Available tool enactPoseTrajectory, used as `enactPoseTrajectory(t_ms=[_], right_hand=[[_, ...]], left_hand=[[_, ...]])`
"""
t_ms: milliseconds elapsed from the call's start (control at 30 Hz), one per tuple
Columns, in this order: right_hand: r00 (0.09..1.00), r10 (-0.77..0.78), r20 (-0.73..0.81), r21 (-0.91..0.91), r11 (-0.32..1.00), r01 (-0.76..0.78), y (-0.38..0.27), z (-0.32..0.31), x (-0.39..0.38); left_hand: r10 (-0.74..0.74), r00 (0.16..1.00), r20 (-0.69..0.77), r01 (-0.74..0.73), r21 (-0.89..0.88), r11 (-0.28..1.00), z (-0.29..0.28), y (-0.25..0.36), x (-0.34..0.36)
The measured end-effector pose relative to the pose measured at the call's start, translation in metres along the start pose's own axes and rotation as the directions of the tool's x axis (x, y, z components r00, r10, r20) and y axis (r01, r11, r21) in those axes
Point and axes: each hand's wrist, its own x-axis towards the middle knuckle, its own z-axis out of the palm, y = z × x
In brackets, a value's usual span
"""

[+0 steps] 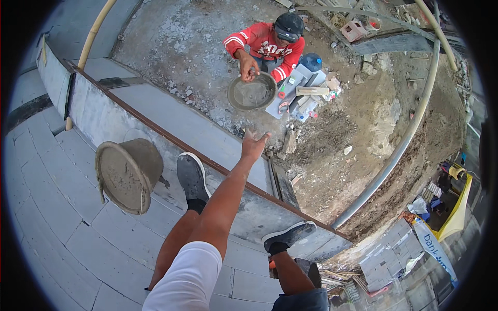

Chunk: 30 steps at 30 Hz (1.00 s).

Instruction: The person pours wet concrete from a bucket into a column form, taps the formwork with a hammer, and applies additional cement mixture to the structure using a trowel.

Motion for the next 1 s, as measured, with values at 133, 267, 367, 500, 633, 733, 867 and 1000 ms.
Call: enactPoseTrajectory(t_ms=[133, 267, 367, 500, 633, 733, 867, 1000], right_hand=[[0.998, 0.021, -0.053, -0.105, 0.994, -0.027, 0.007, -0.035, 0.016], [0.999, -0.029, -0.034, -0.159, 0.987, 0.024, -0.006, -0.026, 0.026], [0.998, -0.068, -0.018, -0.218, 0.974, 0.062, -0.019, -0.032, 0.027], [0.975, -0.203, 0.086, -0.321, 0.921, 0.22, -0.058, -0.045, 0.022], [0.94, -0.324, 0.102, -0.424, 0.841, 0.336, -0.09, -0.082, -0.004], [0.887, -0.457, 0.07, -0.489, 0.759, 0.43, -0.153, -0.113, -0.006], [0.823, -0.568, 0.017, -0.581, 0.664, 0.471, -0.193, -0.156, -0.019], [0.787, -0.617, -0.005, -0.667, 0.588, 0.457, -0.192, -0.197, -0.034]], left_hand=[[0.052, 0.998, -0.026, -0.055, -0.143, 0.988, 0.028, 0.054, 0.027], [-0.121, 0.992, -0.027, 0.11, -0.256, 0.961, 0.006, 0.048, 0.067], [-0.22, 0.954, 0.203, 0.293, -0.483, 0.825, -0.007, 0.054, 0.054], [-0.31, 0.917, 0.249, 0.398, -0.566, 0.722, -0.004, 0.107, -0.008], [-0.235, 0.949, 0.209, 0.311, -0.73, 0.609, -0.077, 0.199, -0.057], [-0.299, 0.915, 0.271, 0.388, -0.798, 0.461, -0.139, 0.253, -0.103], [-0.233, 0.933, 0.275, 0.341, -0.883, 0.323, -0.21, 0.328, -0.165], [-0.18, 0.973, 0.144, 0.182, -0.959, 0.217, -0.282, 0.388, -0.201]])
